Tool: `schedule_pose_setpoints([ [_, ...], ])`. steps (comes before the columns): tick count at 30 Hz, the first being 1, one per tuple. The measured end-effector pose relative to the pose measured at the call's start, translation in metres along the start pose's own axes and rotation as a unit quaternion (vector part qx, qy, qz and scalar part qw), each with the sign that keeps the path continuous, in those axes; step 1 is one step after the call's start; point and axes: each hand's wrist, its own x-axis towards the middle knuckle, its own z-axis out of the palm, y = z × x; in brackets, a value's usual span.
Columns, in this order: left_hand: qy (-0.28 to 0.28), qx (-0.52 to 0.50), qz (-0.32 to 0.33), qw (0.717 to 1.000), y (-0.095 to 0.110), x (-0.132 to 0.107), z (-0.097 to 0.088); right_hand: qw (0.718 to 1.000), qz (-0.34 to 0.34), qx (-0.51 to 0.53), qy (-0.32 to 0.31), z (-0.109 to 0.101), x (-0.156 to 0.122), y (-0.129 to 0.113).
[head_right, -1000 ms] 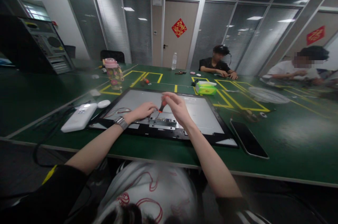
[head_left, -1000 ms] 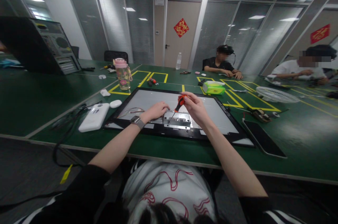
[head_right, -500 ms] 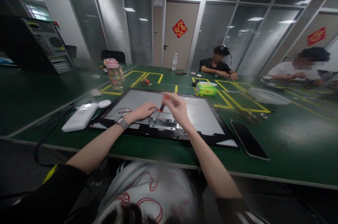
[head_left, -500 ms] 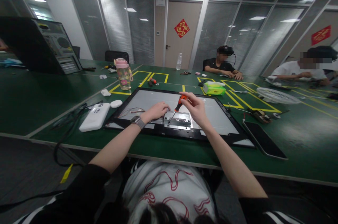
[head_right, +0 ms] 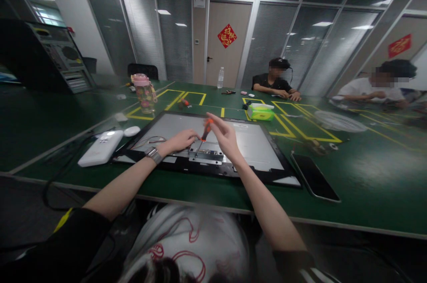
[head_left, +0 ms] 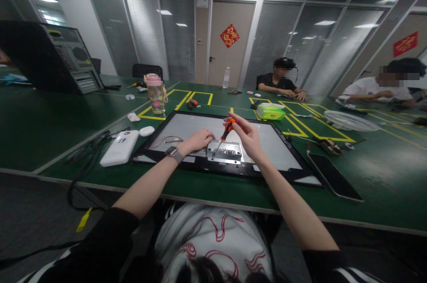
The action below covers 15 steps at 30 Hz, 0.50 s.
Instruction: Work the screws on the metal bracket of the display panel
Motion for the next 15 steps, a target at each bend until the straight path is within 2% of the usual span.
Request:
schedule_pose_setpoints([
  [5,0.002,0.001,-0.004,1.000,0.0001,-0.0003,-0.0002,0.993,-0.044,-0.088,0.067,0.0009,0.0008,-0.0006],
  [7,0.002,-0.001,-0.001,1.000,0.0003,-0.0001,-0.0003,0.992,-0.051,-0.100,0.054,0.0003,0.0005,-0.0024],
  [11,-0.003,-0.002,-0.006,1.000,0.0010,0.0002,-0.0008,0.998,-0.024,-0.053,0.003,-0.0002,-0.0004,-0.0043],
  [15,-0.005,-0.002,-0.011,1.000,0.0024,-0.0004,-0.0023,0.998,-0.014,-0.050,0.033,0.0016,0.0001,-0.0030],
])
